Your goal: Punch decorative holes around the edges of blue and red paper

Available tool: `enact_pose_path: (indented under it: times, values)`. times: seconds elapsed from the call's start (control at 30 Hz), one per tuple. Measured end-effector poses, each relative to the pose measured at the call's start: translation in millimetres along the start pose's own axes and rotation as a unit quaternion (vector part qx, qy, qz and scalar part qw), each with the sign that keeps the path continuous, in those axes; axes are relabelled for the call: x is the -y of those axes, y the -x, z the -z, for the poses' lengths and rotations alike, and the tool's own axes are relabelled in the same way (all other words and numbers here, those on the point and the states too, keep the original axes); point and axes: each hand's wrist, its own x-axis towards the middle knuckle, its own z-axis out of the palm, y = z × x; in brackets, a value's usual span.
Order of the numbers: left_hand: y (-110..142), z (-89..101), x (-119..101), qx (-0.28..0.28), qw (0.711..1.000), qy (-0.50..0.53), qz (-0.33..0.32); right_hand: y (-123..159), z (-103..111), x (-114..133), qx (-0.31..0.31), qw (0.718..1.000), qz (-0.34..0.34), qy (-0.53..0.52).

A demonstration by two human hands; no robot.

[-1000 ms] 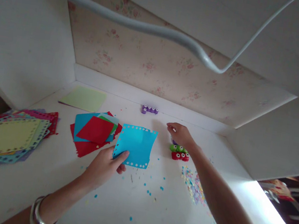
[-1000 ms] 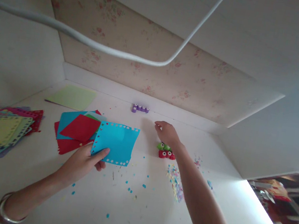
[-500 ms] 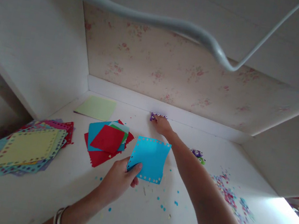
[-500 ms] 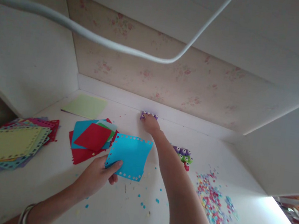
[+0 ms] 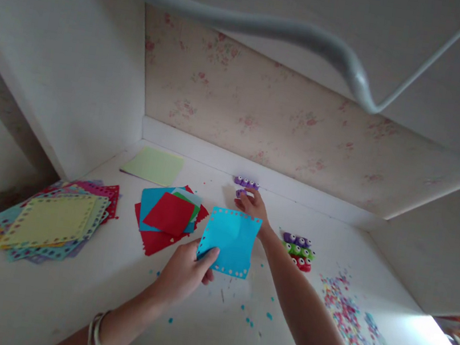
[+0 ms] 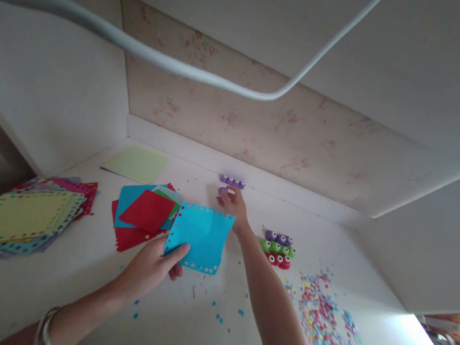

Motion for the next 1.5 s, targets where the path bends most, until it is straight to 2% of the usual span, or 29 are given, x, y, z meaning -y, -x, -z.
enact_pose_path:
  times: [0.17,0.23,0.33,0.4,0.53,0.73,0.8,0.9,0.97,1.1,1.2,1.27,1.3,1.37,1.4,1.5]
  values:
    - [-1,1.1,1,-0.019,1.000,0.009,0.001,59,16,8,-0.013,0.979,-0.042,-0.201]
    - [-1,1.0,3,-0.017,1.000,0.001,0.002,80,24,12,-0.005,0.942,-0.090,-0.324]
    - [-2,1.9,3,-0.018,1.000,-0.017,0.003,105,30,17,-0.010,0.855,-0.153,-0.496]
    - [-2,3.1,3,-0.022,0.999,-0.031,0.006,117,32,19,-0.027,0.830,-0.164,-0.533]
    - [-4,5.1,5,-0.035,0.999,-0.035,0.018,128,36,24,-0.053,0.814,-0.168,-0.553]
    - [-7,6.6,7,-0.044,0.998,-0.050,0.021,128,39,26,-0.080,0.802,-0.146,-0.574]
    - [-8,7.3,6,-0.042,0.993,-0.109,0.024,130,39,28,-0.080,0.797,-0.146,-0.580]
    - [-11,8.4,3,-0.045,0.971,-0.235,0.028,136,35,34,-0.068,0.789,-0.162,-0.589]
    - [-10,8.8,2,-0.053,0.954,-0.295,0.023,144,32,39,-0.041,0.794,-0.177,-0.580]
    - [-2,8.5,2,-0.081,0.896,-0.437,0.003,165,25,46,0.025,0.836,-0.184,-0.517]
    - [6,5.9,0,-0.156,0.867,-0.460,-0.110,177,19,45,0.042,0.864,-0.182,-0.468]
    - [11,1.2,-5,-0.174,0.880,-0.396,-0.194,182,14,44,0.050,0.878,-0.185,-0.439]
    - [14,-2.2,-8,-0.158,0.900,-0.346,-0.211,184,11,43,0.055,0.884,-0.183,-0.427]
    - [20,-10.2,-14,-0.057,0.955,-0.233,-0.171,188,5,43,0.073,0.895,-0.161,-0.409]
    - [22,-14.0,-17,-0.017,0.972,-0.183,-0.147,190,2,44,0.083,0.901,-0.145,-0.399]
    - [26,-20.9,-20,0.040,0.992,-0.083,-0.090,194,-4,45,0.105,0.917,-0.105,-0.371]
